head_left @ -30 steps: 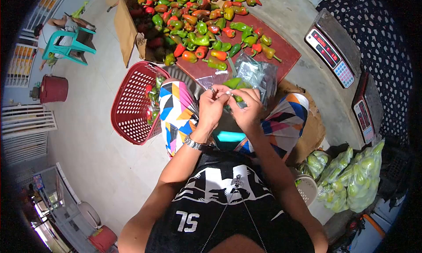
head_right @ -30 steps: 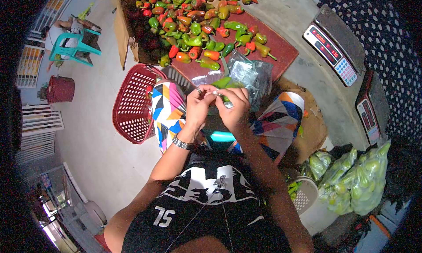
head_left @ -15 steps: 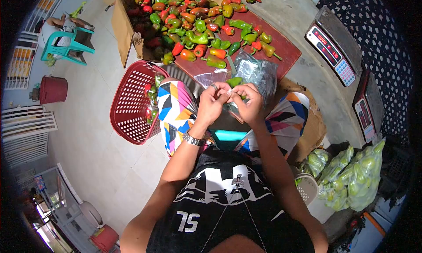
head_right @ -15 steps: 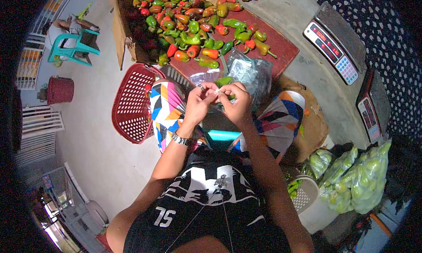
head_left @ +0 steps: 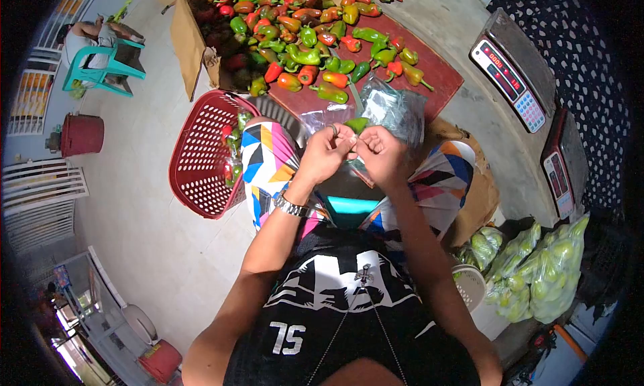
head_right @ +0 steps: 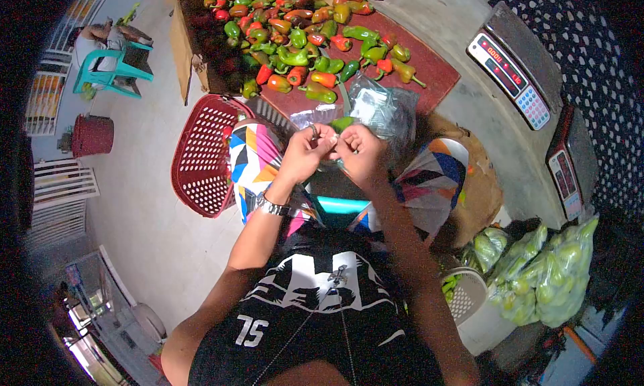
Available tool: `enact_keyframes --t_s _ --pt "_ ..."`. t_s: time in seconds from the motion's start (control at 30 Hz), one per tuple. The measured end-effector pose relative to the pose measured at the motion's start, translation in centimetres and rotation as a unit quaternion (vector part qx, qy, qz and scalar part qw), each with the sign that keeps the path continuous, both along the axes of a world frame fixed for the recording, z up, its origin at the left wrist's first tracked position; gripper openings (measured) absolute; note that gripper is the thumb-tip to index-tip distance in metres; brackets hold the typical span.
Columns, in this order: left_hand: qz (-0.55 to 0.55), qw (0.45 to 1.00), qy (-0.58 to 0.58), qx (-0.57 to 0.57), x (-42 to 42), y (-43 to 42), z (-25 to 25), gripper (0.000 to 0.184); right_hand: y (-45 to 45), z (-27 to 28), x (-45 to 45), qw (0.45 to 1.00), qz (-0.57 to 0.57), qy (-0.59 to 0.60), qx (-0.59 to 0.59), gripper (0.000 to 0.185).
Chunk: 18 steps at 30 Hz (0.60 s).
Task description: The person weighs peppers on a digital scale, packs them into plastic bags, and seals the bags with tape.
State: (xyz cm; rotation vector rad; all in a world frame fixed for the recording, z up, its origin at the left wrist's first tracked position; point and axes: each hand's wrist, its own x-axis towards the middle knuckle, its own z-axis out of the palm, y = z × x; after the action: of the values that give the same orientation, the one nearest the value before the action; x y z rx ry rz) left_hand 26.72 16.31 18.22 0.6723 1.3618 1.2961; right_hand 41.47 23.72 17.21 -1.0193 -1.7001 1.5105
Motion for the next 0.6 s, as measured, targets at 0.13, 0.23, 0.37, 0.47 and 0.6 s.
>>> enact_keyframes --t_s 0.13,0.23,0.37,0.47,0.6 --pt "0.012 0.999 0.023 -0.024 0.3 0.3 -0.4 0.009 -2.1 0.0 -0.8 0.989 -0.082 -0.019 0.12 0.012" --pt "0.024 0.999 -0.037 -0.01 0.2 0.3 -1.5 0.008 -2.7 1.1 -1.0 0.984 -0.1 -0.023 0.143 0.01" --pt "0.069 0.992 -0.1 -0.014 0.5 0.3 -1.4 0.006 -2.9 1.4 -1.4 0.986 -0.123 -0.031 0.105 0.009" --pt "0.128 0.98 -0.15 0.0 1.5 0.2 -1.0 0.007 -2.8 0.5 -1.5 0.989 -0.129 -0.029 0.071 0.01" --pt "0.12 0.978 -0.173 0.004 1.5 -0.2 -1.9 0.008 -2.7 0.2 -1.4 0.993 -0.116 0.022 -0.029 0.011"
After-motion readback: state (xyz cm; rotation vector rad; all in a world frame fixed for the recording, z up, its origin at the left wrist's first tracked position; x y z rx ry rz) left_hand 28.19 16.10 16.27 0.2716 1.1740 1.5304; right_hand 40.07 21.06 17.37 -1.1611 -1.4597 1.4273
